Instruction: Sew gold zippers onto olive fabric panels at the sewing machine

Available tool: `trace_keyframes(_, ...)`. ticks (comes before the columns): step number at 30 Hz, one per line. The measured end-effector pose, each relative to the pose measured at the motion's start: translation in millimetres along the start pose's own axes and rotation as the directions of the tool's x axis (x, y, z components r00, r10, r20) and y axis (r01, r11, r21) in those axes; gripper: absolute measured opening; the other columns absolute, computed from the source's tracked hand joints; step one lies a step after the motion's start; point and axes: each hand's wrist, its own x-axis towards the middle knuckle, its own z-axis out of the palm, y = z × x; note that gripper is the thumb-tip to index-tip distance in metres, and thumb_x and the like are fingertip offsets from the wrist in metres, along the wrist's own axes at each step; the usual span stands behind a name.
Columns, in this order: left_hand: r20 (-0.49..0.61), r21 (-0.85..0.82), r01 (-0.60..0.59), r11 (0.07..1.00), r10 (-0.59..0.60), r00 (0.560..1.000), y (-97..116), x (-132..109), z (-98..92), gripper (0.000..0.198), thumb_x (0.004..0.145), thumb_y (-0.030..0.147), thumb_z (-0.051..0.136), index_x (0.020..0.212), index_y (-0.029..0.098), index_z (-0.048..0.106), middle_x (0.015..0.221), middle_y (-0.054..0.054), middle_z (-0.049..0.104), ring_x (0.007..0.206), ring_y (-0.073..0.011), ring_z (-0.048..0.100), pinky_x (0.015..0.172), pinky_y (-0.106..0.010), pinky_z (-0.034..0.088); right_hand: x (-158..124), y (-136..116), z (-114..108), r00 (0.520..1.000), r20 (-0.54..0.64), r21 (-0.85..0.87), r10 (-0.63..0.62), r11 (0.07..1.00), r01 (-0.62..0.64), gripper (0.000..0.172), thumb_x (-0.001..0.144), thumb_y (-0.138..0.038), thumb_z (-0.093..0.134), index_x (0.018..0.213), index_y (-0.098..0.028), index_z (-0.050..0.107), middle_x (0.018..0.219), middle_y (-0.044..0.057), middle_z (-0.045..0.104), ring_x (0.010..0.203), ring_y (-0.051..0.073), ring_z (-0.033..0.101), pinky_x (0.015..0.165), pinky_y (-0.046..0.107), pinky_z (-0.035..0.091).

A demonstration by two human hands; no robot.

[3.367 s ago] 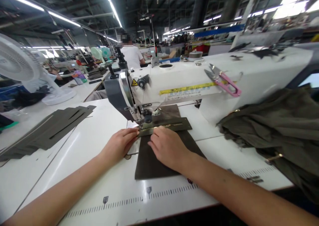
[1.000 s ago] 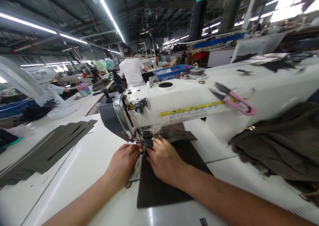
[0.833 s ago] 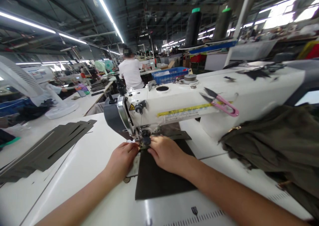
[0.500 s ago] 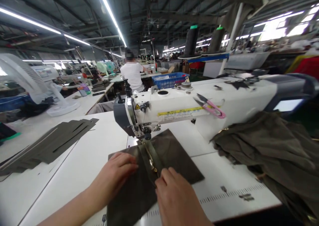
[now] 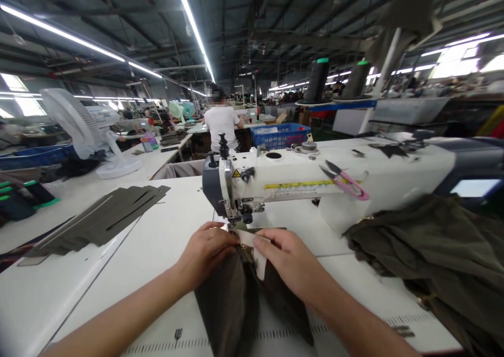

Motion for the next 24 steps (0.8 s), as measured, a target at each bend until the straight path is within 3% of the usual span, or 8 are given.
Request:
trace_keyframes(5,0.009,0.006,-0.060,0.998,0.060,0.998,4,2,1.5,0.012,0.088,0.016,0.043,0.091,0.018,0.055,0.090,-0.004,0.065,0.086,-0.0161,0.058,0.082,-0.032,0.042,-3,-7,-4,0.942,-0.049,-0.490,-0.333,0.830,0.268,0.024,0.084,-0.028,0.045,0.070,-0.018,0.061,0.064,0.000,0.059,0.060,0.014,0.055,0.055,0.025,0.041)
trace_keyframes(7,-0.020,0.019,-0.059,0.998,0.059,0.998,5,5,2.7,0.014,0.088,0.015,0.040,0.092,0.017,0.054,0.091,-0.006,0.064,0.085,-0.0168,0.058,0.077,-0.032,0.042,-13,-7,1,0.790,-0.078,-0.682,-0.609,0.610,0.403,0.023,0.086,-0.021,0.044,0.073,-0.018,0.062,0.068,0.003,0.060,0.064,0.015,0.056,0.060,0.027,0.042)
trace_keyframes(10,-0.016,0.052,-0.018,0.998,0.019,1.000,5,12,2.3,0.017,0.089,0.017,0.036,0.088,0.017,0.053,0.083,-0.005,0.064,0.076,-0.0173,0.059,0.071,-0.031,0.043,-28,5,30,0.460,0.039,-0.865,-0.887,0.201,0.460,0.020,0.084,-0.012,0.044,0.087,-0.015,0.064,0.075,0.007,0.063,0.071,0.018,0.058,0.068,0.031,0.044)
trace_keyframes(12,0.028,0.041,0.049,0.998,-0.051,0.998,3,17,-0.6,0.017,0.089,0.019,0.036,0.085,0.018,0.053,0.079,-0.005,0.063,0.072,-0.0172,0.059,0.068,-0.029,0.044,-29,20,62,0.406,0.197,-0.825,-0.892,0.072,0.560,0.020,0.081,-0.009,0.046,0.087,-0.014,0.064,0.074,0.006,0.064,0.069,0.017,0.059,0.067,0.028,0.045)
trace_keyframes(13,0.052,0.025,0.088,0.996,-0.089,0.995,2,20,-2.7,0.015,0.088,0.020,0.038,0.085,0.018,0.053,0.078,-0.004,0.063,0.071,-0.0168,0.060,0.066,-0.028,0.045,-26,27,79,0.419,0.220,-0.799,-0.881,0.083,0.595,0.016,0.080,-0.011,0.048,0.078,-0.015,0.064,0.068,0.005,0.064,0.060,0.015,0.058,0.062,0.025,0.046)
trace_keyframes(18,0.058,-0.008,0.191,0.982,-0.190,0.980,0,25,-11.5,0.008,0.083,0.018,0.044,0.082,0.019,0.052,0.075,-0.001,0.063,0.069,-0.0162,0.060,0.062,-0.025,0.045,9,29,97,0.949,0.233,-0.942,-0.212,0.194,0.275,0.049,0.073,-0.041,0.063,0.101,-0.001,0.063,0.106,0.025,0.060,0.098,0.032,0.057,0.077,0.038,0.047)
trace_keyframes(20,0.027,-0.003,0.211,0.978,-0.211,0.977,0,24,-11.5,0.008,0.083,0.017,0.045,0.080,0.019,0.052,0.074,-0.001,0.062,0.069,-0.0164,0.060,0.061,-0.025,0.044,11,19,74,0.985,0.163,-0.973,-0.049,0.160,0.169,0.021,0.082,-0.021,0.053,0.087,-0.009,0.069,0.085,0.018,0.068,0.081,0.028,0.064,0.068,0.036,0.048)
trace_keyframes(24,-0.037,0.000,0.235,0.972,-0.235,0.971,1,20,-7.8,0.008,0.084,0.020,0.045,0.079,0.019,0.051,0.069,-0.001,0.060,0.065,-0.0153,0.058,0.059,-0.024,0.043,1,14,45,0.978,0.197,-0.961,-0.075,0.180,0.207,0.026,0.083,-0.008,0.044,0.080,-0.011,0.069,0.076,0.013,0.068,0.074,0.023,0.064,0.065,0.032,0.048)
